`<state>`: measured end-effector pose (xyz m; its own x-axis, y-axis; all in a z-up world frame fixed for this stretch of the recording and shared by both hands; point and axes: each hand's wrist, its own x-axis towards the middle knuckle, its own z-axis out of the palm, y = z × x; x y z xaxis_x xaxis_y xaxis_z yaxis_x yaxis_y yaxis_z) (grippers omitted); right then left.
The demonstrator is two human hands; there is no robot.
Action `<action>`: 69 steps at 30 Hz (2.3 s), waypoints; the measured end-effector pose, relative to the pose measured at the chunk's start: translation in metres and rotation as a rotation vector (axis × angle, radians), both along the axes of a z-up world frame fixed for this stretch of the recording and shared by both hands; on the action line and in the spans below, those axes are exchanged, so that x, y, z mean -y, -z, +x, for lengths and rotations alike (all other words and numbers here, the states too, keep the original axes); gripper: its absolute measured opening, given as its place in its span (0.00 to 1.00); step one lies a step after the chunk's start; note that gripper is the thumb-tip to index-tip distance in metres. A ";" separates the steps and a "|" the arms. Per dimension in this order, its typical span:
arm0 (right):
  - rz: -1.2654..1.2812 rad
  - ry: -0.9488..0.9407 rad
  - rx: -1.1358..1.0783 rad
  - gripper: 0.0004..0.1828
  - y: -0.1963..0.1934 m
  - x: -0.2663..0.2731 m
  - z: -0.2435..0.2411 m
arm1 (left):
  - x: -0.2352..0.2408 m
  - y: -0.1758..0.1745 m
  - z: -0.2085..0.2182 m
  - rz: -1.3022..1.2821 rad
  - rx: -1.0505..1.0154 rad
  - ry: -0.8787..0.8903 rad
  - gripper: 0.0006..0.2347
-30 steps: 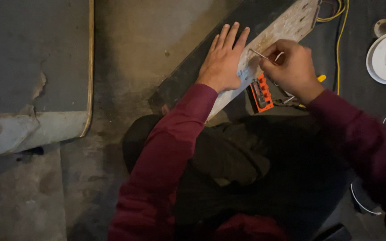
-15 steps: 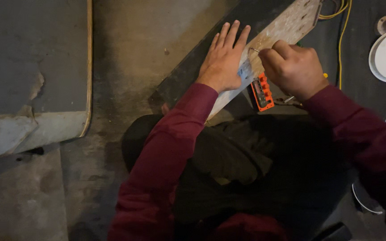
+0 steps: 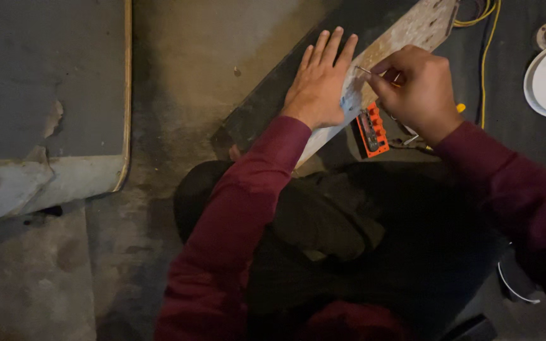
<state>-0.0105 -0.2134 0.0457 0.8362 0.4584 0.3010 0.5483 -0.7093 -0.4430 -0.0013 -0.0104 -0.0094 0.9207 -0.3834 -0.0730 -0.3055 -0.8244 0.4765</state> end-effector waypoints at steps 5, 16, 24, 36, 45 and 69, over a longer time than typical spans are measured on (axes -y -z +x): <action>0.163 0.168 -0.326 0.09 0.000 -0.007 0.005 | -0.001 0.003 0.003 -0.030 -0.009 -0.008 0.54; 0.611 0.566 -1.171 0.09 -0.021 -0.014 0.016 | -0.003 -0.002 0.003 -0.037 -0.016 -0.013 0.53; 0.854 0.454 -1.124 0.08 0.024 -0.011 -0.012 | -0.010 0.005 -0.001 -0.211 0.073 -0.068 0.41; 0.713 0.434 -0.827 0.19 0.130 0.003 -0.049 | -0.050 0.011 0.023 -0.140 0.106 -0.170 0.35; 0.589 0.284 -0.611 0.15 0.146 -0.006 -0.047 | -0.071 0.025 0.034 0.016 0.044 -0.358 0.35; 0.527 0.297 -0.753 0.13 0.182 -0.002 -0.039 | -0.118 -0.011 -0.003 0.019 -0.423 -1.114 0.24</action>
<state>-0.0497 -0.2114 -0.1361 0.9542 0.1567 -0.2549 -0.1793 -0.3826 -0.9064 -0.0046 0.1081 0.0017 0.6478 0.6163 -0.4479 0.7614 -0.5443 0.3523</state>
